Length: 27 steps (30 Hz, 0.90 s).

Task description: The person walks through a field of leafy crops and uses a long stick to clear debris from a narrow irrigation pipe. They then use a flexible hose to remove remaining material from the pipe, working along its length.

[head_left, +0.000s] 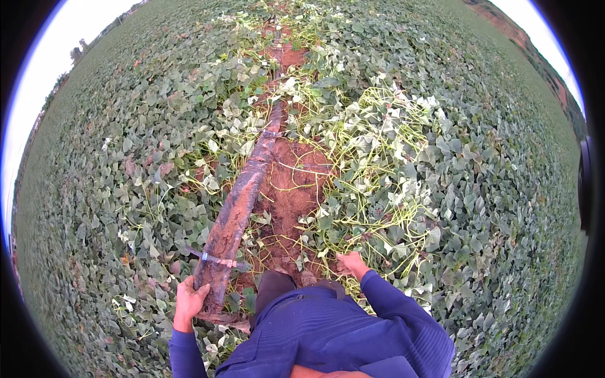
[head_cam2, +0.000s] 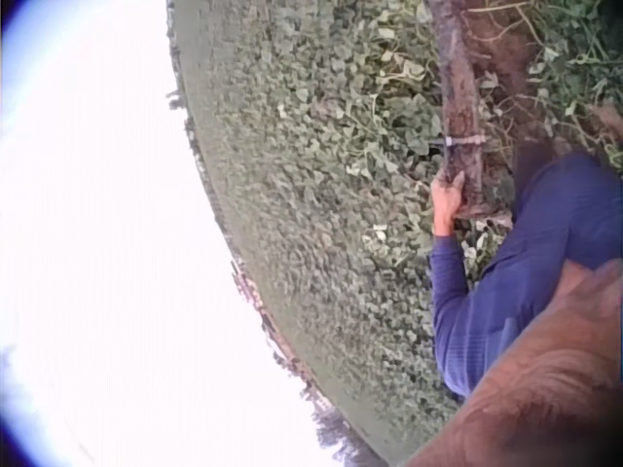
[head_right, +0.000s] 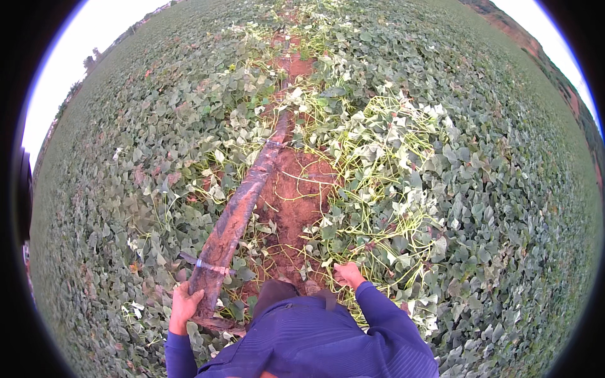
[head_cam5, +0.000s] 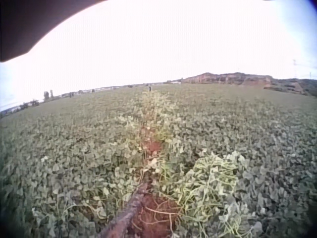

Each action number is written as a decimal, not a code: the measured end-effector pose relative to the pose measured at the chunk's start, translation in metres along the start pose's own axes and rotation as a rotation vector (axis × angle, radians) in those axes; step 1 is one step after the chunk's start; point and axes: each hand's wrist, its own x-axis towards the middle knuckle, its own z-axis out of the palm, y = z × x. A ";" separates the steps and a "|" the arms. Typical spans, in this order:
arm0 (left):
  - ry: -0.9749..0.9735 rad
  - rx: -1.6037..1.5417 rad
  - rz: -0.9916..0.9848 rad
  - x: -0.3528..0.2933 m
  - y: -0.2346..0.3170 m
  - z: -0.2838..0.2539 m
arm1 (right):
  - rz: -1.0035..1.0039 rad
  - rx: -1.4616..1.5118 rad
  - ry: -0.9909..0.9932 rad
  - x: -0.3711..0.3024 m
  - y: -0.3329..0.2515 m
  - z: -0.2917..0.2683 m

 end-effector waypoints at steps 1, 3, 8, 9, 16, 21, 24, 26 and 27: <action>-0.013 0.014 -0.006 0.001 0.006 0.000 | -0.022 -0.010 0.043 -0.001 0.004 -0.004; -0.028 0.055 -0.037 0.003 0.000 -0.011 | -0.043 -0.075 0.106 0.007 0.005 -0.006; 0.003 0.022 -0.088 -0.004 0.013 -0.028 | 0.002 -0.184 0.100 0.008 -0.005 0.001; 0.001 0.025 -0.078 -0.001 0.014 -0.032 | 0.028 -0.200 0.082 0.019 -0.008 -0.001; 0.007 0.070 -0.154 0.011 0.012 -0.051 | 0.032 -0.262 0.018 0.045 -0.074 0.076; 0.000 -0.007 -0.164 0.017 0.000 -0.052 | 0.093 -0.105 -0.266 0.077 -0.135 0.213; -0.041 0.001 -0.211 0.018 -0.001 -0.052 | 0.188 0.147 -0.378 0.098 -0.154 0.308; -0.056 0.030 -0.216 0.019 0.009 -0.052 | 0.209 0.370 -0.570 0.102 -0.158 0.357; -0.065 0.045 -0.223 0.019 0.009 -0.053 | 0.162 0.555 -0.720 0.095 -0.162 0.377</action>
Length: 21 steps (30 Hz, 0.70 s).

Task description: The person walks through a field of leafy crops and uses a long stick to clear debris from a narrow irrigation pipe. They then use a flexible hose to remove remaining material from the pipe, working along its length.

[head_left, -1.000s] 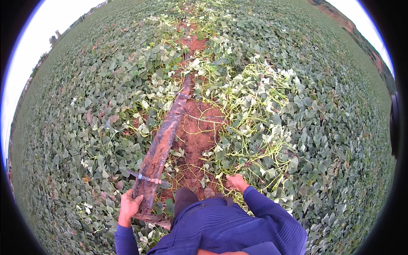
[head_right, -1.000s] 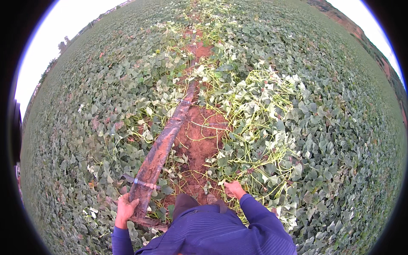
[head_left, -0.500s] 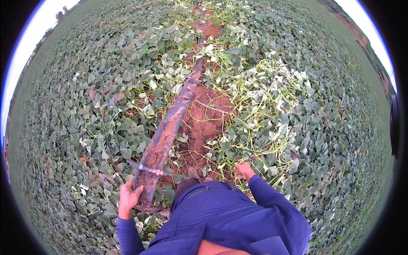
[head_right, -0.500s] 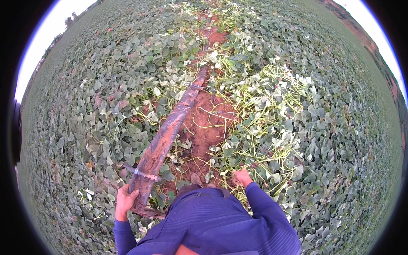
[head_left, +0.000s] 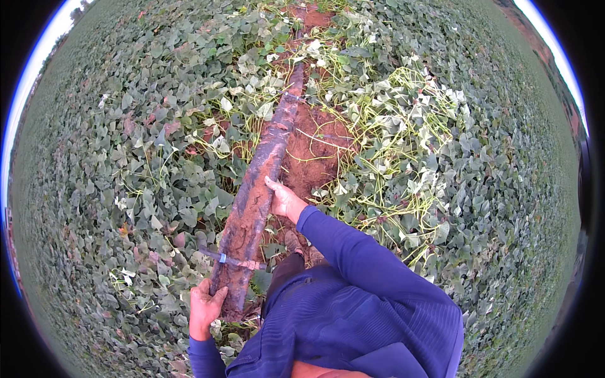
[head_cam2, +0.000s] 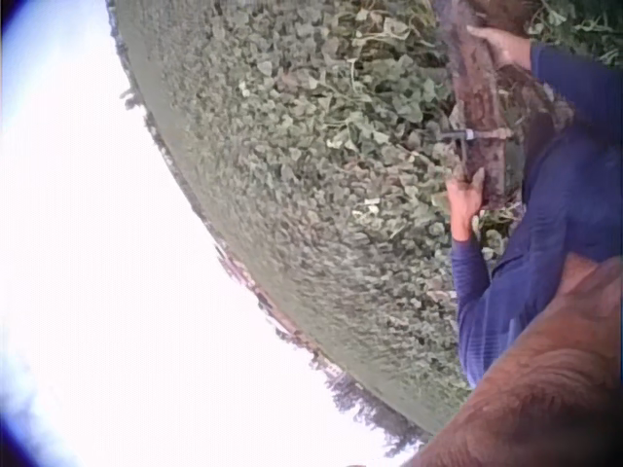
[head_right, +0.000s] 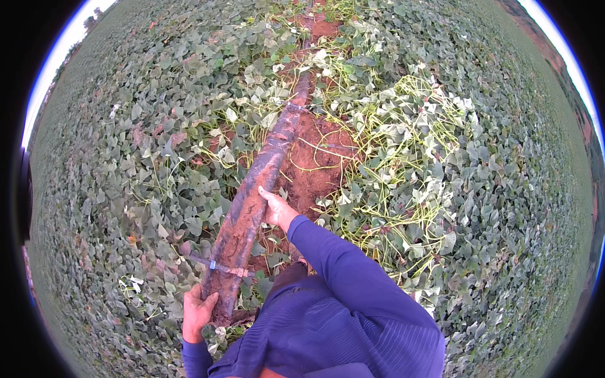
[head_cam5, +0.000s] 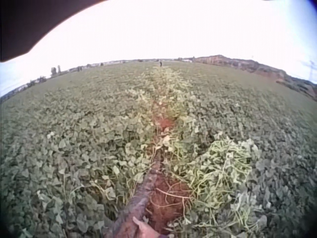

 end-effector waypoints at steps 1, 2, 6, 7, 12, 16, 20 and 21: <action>0.000 -0.063 0.024 -0.003 -0.005 -0.001 | -0.003 0.056 0.039 -0.002 -0.002 0.016; 0.015 -0.128 0.025 -0.001 -0.008 -0.002 | -0.010 0.034 0.107 0.011 -0.001 0.020; -0.001 -0.140 0.012 0.003 -0.016 -0.015 | -0.094 -0.047 0.235 0.016 -0.001 0.025; -0.011 -0.178 0.006 0.004 -0.014 -0.018 | -0.106 -0.050 0.240 0.015 -0.002 0.030; 0.016 -0.270 0.087 0.021 -0.042 -0.040 | -0.206 -0.092 0.204 0.019 -0.024 0.085; 0.036 -0.338 0.110 0.039 -0.062 -0.053 | -0.214 -0.115 0.235 0.029 -0.025 0.107; 0.076 -0.318 0.100 0.044 -0.078 -0.062 | -0.224 -0.155 0.224 0.046 -0.013 0.113; 0.086 -0.291 0.106 0.046 -0.085 -0.065 | -0.230 -0.171 0.223 0.053 -0.011 0.111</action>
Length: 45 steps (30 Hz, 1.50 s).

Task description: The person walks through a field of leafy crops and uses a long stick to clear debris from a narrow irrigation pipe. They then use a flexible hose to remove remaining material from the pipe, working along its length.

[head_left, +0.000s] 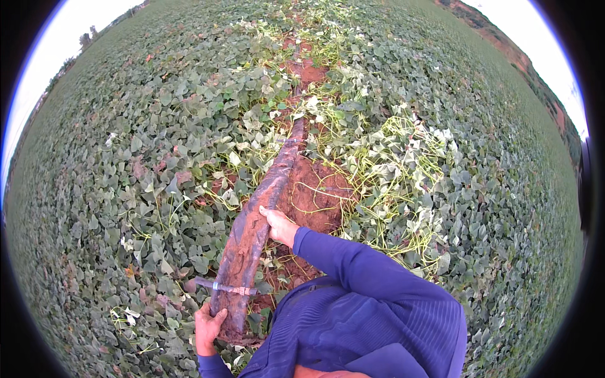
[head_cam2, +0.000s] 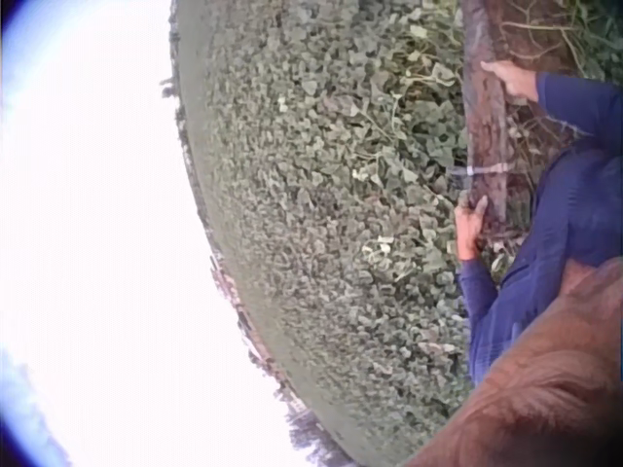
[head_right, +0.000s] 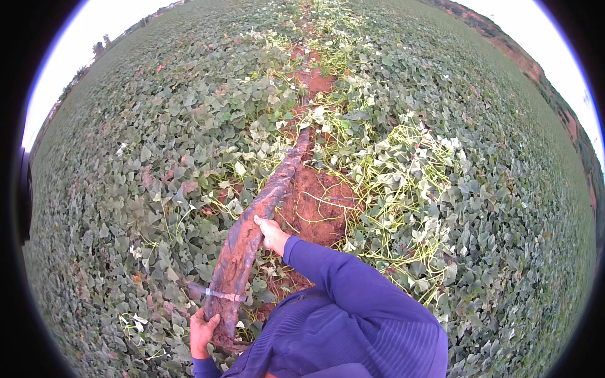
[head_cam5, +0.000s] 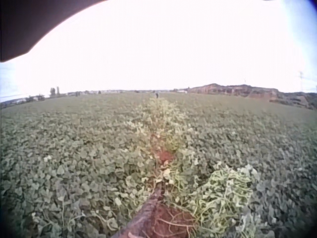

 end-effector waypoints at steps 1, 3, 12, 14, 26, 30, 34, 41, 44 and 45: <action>0.008 0.027 0.008 0.002 -0.011 -0.005 | 0.025 0.002 -0.010 0.013 0.004 -0.001; 0.029 0.005 -0.028 0.002 -0.001 -0.006 | 0.024 -0.002 0.010 0.013 0.009 0.013; 0.153 0.092 -0.072 0.018 -0.041 -0.026 | 0.136 -0.179 0.099 0.034 0.021 0.050; 0.161 0.149 -0.064 0.026 -0.024 -0.017 | 0.105 -0.293 0.087 0.092 0.038 0.020; 1.131 0.365 0.213 0.171 0.121 0.174 | 0.568 -0.581 -0.468 0.110 -0.060 0.123; 0.617 0.409 0.023 0.258 0.108 0.242 | 0.551 -0.684 -0.431 0.118 -0.109 0.155; 0.782 -0.312 -0.085 0.355 0.053 0.255 | 0.500 -0.818 -0.503 0.143 -0.110 0.147; 0.923 -1.355 0.266 0.451 0.097 0.249 | 0.340 -0.144 -0.334 0.084 -0.139 0.133; 0.964 -1.866 0.555 0.457 0.124 0.241 | 0.458 0.248 -0.505 0.120 -0.111 0.109; 0.970 -2.028 0.666 0.456 0.130 0.238 | 0.476 0.342 -0.634 0.129 -0.105 0.100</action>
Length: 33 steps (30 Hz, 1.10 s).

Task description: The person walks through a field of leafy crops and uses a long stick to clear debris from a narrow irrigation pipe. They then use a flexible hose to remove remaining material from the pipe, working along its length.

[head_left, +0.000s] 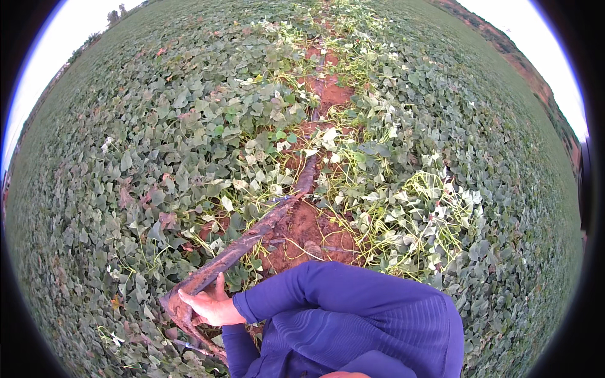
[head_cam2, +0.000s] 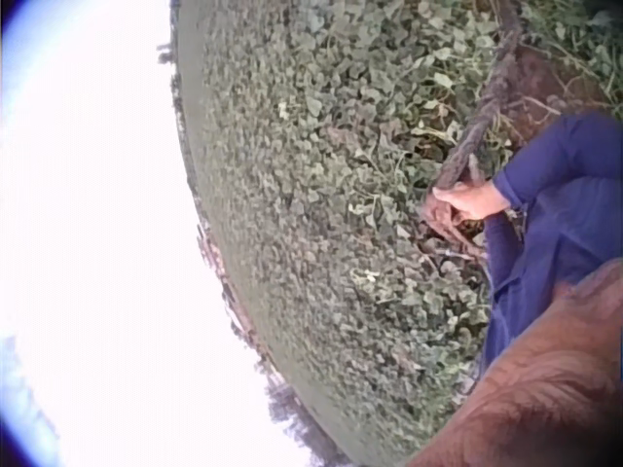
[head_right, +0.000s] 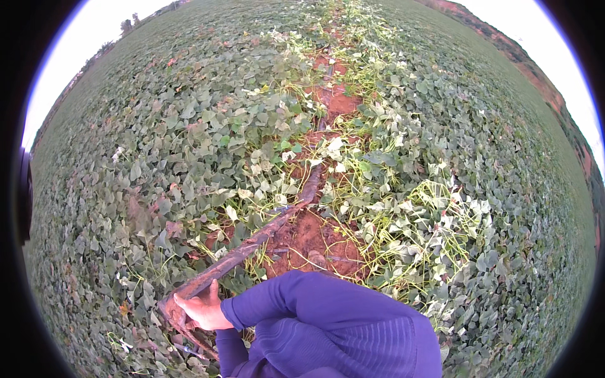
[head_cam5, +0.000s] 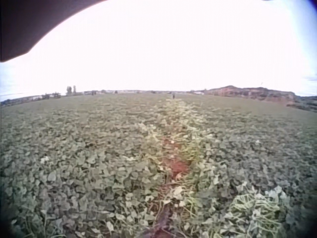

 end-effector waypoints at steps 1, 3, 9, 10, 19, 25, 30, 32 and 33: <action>0.011 -0.124 0.012 0.001 0.000 0.008 | 0.018 0.065 -0.144 0.004 0.001 -0.013; 0.046 -0.326 0.022 0.005 0.001 0.015 | -0.009 0.063 -0.254 0.007 0.007 -0.017; 0.195 -1.280 0.039 0.007 -0.002 0.034 | 0.167 -0.477 0.021 -0.017 -0.005 0.068; 0.079 -0.939 0.056 0.013 -0.016 0.036 | 0.305 -0.591 0.092 -0.010 -0.012 0.056; -0.264 0.839 0.005 0.018 -0.017 -0.011 | 0.152 -0.638 0.604 -0.078 -0.273 -0.074; -0.024 0.902 -0.104 -0.053 -0.027 0.016 | -0.285 -0.138 0.659 -0.038 -0.361 -0.130; -0.095 0.941 -0.090 -0.093 -0.032 0.040 | -0.576 -0.072 0.360 -0.008 -0.380 -0.076; -0.219 0.903 -0.174 -0.095 -0.025 0.051 | -0.578 -0.077 0.309 -0.015 -0.379 -0.036; -0.314 0.870 -0.283 -0.092 -0.016 0.055 | -0.599 -0.090 0.240 -0.017 -0.385 -0.033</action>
